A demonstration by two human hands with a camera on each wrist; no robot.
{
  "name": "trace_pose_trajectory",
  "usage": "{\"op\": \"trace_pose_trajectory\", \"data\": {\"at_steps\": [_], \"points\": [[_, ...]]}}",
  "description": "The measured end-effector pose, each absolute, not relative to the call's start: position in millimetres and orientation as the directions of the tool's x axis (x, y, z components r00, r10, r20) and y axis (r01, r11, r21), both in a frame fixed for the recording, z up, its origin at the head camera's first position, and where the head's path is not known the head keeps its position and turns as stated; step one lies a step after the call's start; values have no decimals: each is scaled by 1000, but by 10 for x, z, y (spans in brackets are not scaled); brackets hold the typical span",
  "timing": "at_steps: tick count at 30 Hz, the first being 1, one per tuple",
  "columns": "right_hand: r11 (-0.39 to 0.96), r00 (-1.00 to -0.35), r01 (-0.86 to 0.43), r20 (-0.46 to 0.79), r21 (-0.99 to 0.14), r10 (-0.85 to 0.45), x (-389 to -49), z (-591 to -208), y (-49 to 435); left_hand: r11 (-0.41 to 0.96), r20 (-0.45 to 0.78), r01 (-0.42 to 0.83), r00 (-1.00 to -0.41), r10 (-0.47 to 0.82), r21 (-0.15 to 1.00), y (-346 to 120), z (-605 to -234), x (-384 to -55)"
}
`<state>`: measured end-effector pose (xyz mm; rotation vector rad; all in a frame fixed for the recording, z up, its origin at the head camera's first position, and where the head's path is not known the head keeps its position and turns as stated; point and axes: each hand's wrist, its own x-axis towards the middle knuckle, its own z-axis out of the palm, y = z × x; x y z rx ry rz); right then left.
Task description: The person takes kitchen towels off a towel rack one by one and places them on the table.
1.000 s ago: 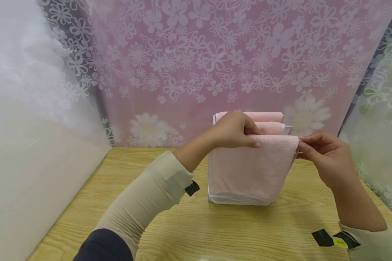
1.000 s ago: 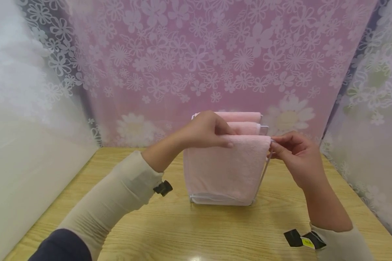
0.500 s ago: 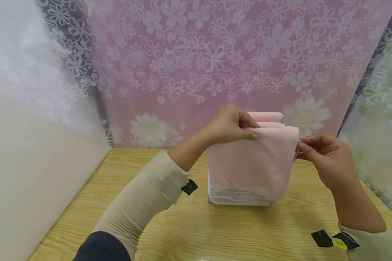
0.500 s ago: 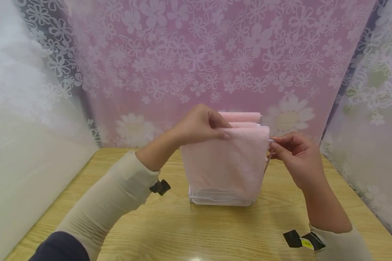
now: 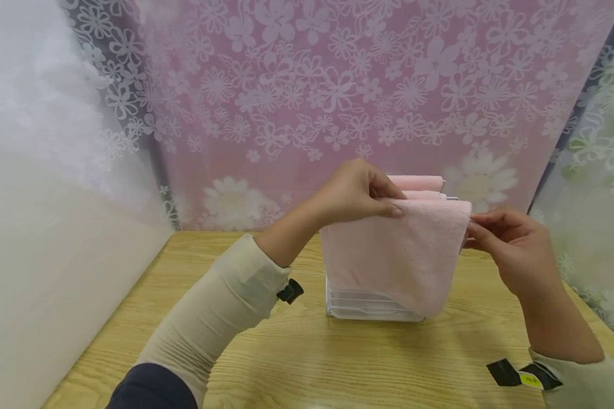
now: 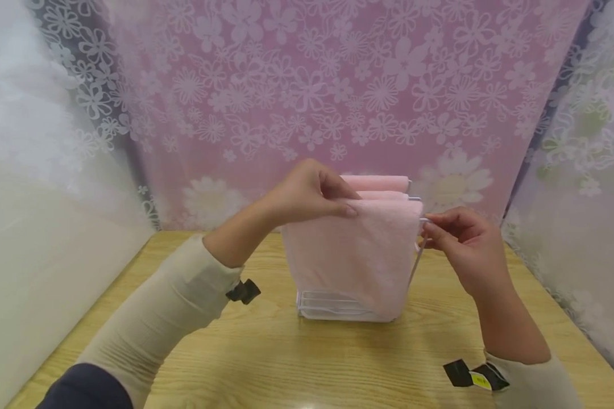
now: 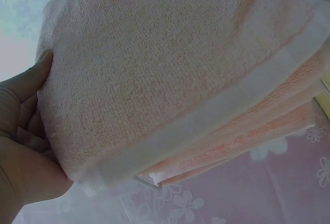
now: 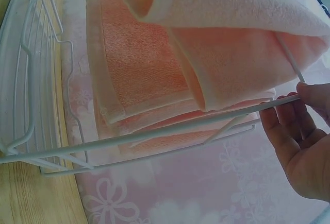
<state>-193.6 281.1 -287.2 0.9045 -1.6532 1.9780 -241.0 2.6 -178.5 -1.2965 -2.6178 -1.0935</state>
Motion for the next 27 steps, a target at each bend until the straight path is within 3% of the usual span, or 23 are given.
{"op": "trace_pose_trajectory", "data": {"at_steps": [12, 27], "points": [[-179, -733, -660, 678, -730, -62, -1914, -2857, 2793, 390, 314, 699, -653, 689, 599, -38, -1762, -2358], [-236, -720, -658, 689, -715, -81, -1932, -2856, 2811, 377, 284, 673, -659, 696, 636, -97, -1715, -2307]]}}
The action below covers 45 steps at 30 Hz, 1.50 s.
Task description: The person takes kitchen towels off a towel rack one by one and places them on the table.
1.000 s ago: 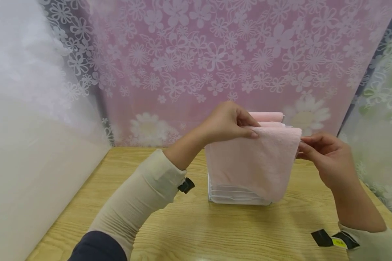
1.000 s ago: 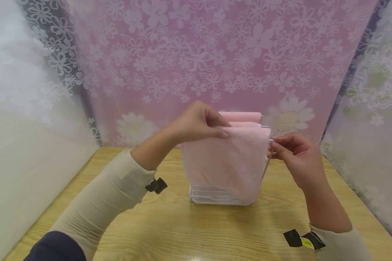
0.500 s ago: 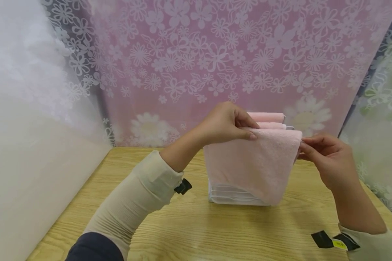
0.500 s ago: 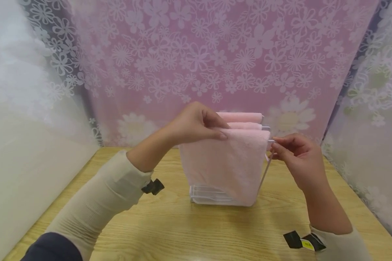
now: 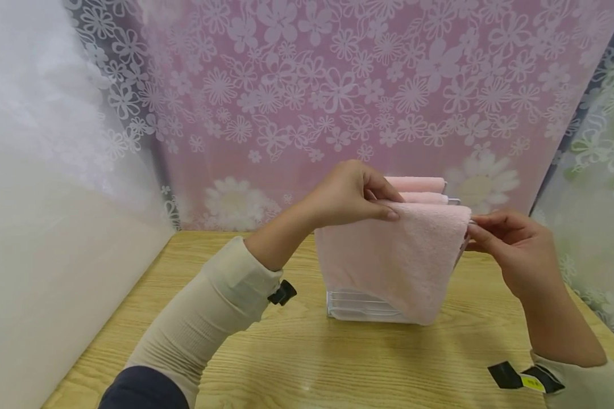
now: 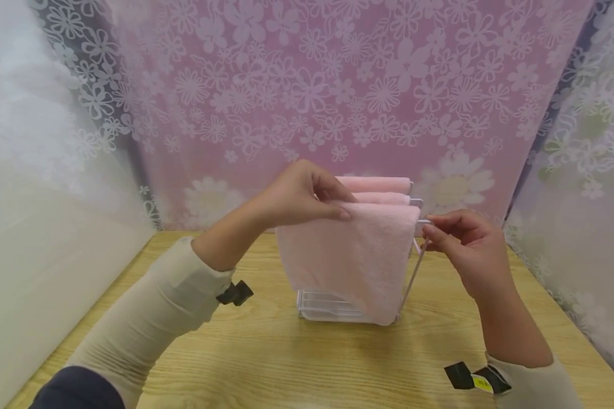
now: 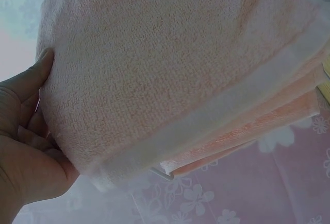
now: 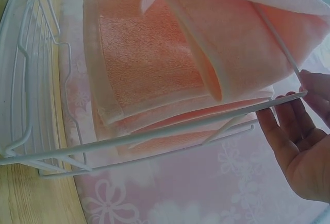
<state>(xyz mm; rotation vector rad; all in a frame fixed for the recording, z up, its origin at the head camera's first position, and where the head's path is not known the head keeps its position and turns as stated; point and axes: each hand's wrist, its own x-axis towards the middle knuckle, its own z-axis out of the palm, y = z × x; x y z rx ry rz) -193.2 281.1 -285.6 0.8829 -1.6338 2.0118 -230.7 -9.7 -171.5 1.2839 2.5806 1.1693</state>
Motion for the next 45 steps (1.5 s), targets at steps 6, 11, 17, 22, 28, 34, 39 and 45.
{"op": "trace_pose_trajectory", "data": {"at_steps": [6, 11, 17, 22, 28, 34, 39, 45], "points": [[-218, -736, -652, 675, -726, -46, -1921, -2840, 2786, 374, 283, 674, -656, 700, 637, -112, -1701, -2293], [-222, -739, -650, 673, -726, -39, -1931, -2834, 2774, 385, 283, 678, -658, 698, 627, -148, -1703, -2281], [-199, -747, -646, 664, -737, -29, -1944, -2840, 2768, 364, 295, 677, -654, 697, 640, -217, -1723, -2270], [-218, -737, -652, 675, -726, -40, -1941, -2837, 2769, 350, 284, 664, -652, 703, 660, -285, -1747, -2269], [-253, -731, -650, 681, -717, -50, -1946, -2842, 2770, 343, 281, 649, -662, 695, 679, -355, -1792, -2263], [-257, -730, -651, 682, -714, -46, -1961, -2849, 2770, 327, 288, 645, -660, 694, 691, -413, -1841, -2269], [-272, -726, -651, 686, -709, -48, -1967, -2853, 2766, 328, 288, 650, -656, 698, 685, -451, -1857, -2257], [-296, -724, -645, 687, -705, -59, -1966, -2853, 2755, 312, 288, 644, -652, 701, 699, -495, -1885, -2245]]}}
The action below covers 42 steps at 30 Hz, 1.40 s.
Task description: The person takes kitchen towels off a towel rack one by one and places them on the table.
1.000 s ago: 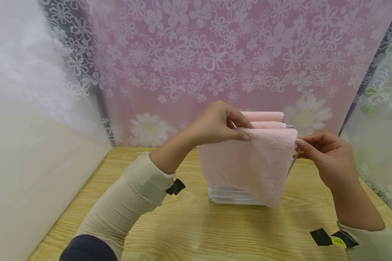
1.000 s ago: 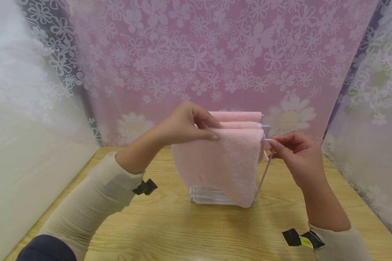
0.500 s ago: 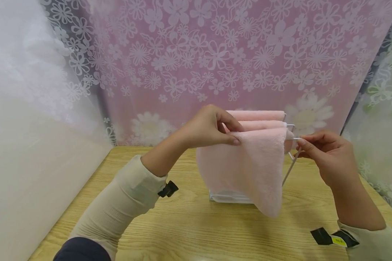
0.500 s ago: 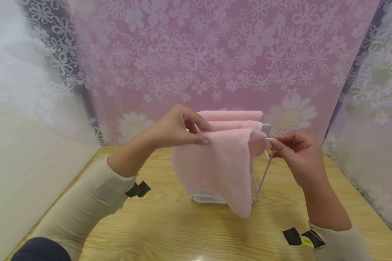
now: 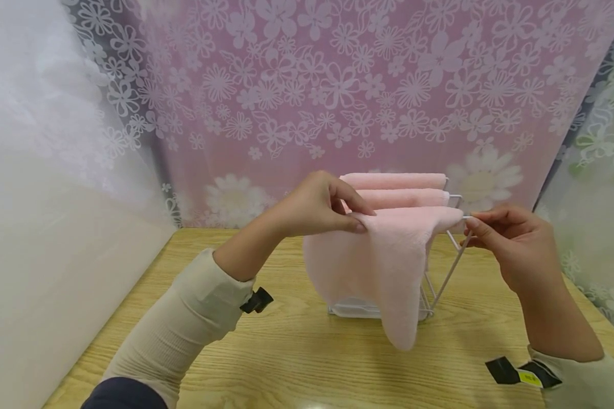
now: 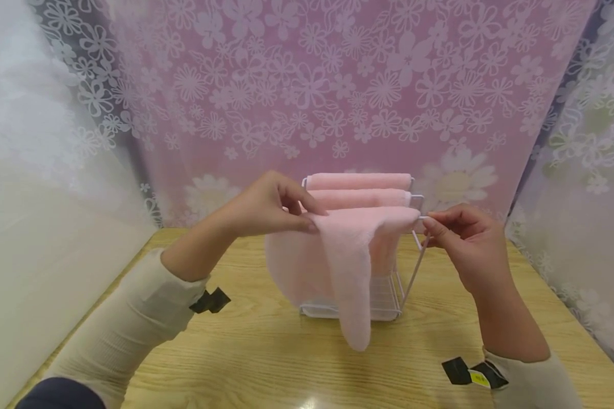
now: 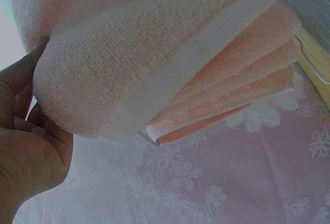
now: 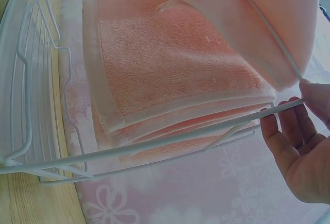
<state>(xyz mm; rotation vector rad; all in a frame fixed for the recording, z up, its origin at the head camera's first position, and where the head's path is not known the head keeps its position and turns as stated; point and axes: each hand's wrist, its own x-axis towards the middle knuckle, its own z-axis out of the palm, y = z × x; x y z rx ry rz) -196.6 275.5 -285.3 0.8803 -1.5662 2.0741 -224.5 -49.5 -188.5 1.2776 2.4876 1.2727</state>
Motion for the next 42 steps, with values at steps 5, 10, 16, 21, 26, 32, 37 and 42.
{"op": "trace_pose_trajectory", "data": {"at_steps": [5, 10, 16, 21, 26, 32, 37, 42], "points": [[-285, -724, -647, 687, -707, -60, -1961, -2854, 2750, 297, 283, 629, -654, 701, 718, -536, -1918, -2237], [-281, -724, -649, 687, -707, -57, -1953, -2858, 2752, 279, 288, 622, -653, 701, 732, -576, -1953, -2232], [-283, -726, -648, 686, -707, -51, -1954, -2864, 2755, 267, 287, 606, -661, 694, 750, -611, -1981, -2232], [-270, -730, -650, 682, -711, -38, -1947, -2862, 2753, 280, 276, 597, -670, 689, 752, -640, -2000, -2241], [-263, -735, -648, 677, -714, -27, -1943, -2850, 2741, 258, 286, 602, -658, 697, 756, -675, -2040, -2263], [-260, -741, -646, 672, -718, -13, -1944, -2844, 2741, 263, 286, 594, -670, 685, 760, -715, -2068, -2255], [-274, -736, -648, 677, -710, -13, -1940, -2843, 2738, 278, 295, 605, -675, 676, 746, -744, -2089, -2268], [-289, -729, -652, 685, -701, -19, -1947, -2851, 2746, 304, 290, 609, -684, 670, 732, -768, -2122, -2278]]}}
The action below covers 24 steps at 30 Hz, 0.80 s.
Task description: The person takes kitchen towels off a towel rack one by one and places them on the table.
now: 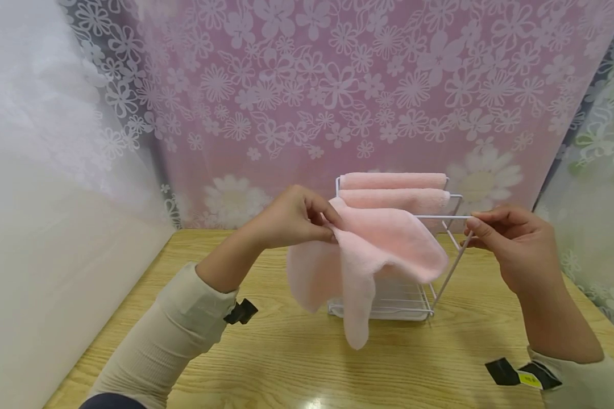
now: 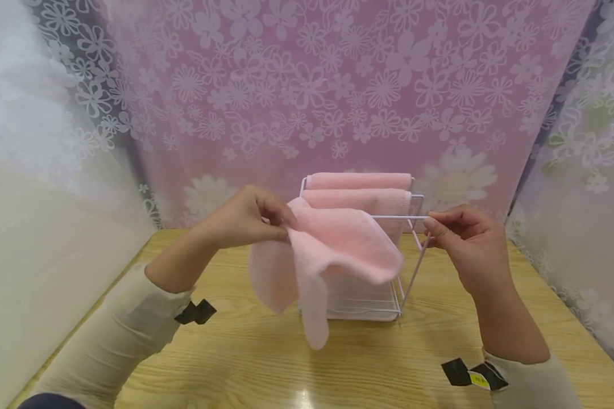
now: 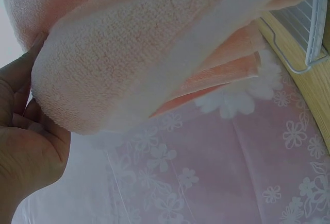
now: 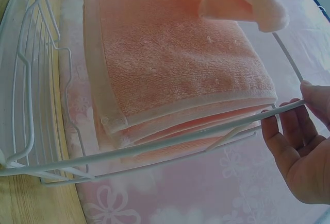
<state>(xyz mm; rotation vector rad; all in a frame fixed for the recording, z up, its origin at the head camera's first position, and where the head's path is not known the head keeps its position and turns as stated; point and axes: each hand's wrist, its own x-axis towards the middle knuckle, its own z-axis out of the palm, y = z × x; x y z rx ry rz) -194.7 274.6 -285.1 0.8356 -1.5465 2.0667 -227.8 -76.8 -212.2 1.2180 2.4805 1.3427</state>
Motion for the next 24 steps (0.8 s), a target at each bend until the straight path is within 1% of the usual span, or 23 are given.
{"op": "trace_pose_trajectory", "data": {"at_steps": [12, 17, 24], "points": [[-273, -739, -648, 674, -711, 1, -1942, -2861, 2747, 300, 288, 591, -698, 655, 749, -841, -2194, -2283], [-279, -738, -649, 674, -707, 8, -1943, -2861, 2749, 284, 294, 589, -695, 656, 757, -880, -2227, -2300], [-306, -735, -647, 678, -698, 8, -1956, -2863, 2733, 285, 307, 588, -705, 639, 757, -953, -2282, -2318]]}}
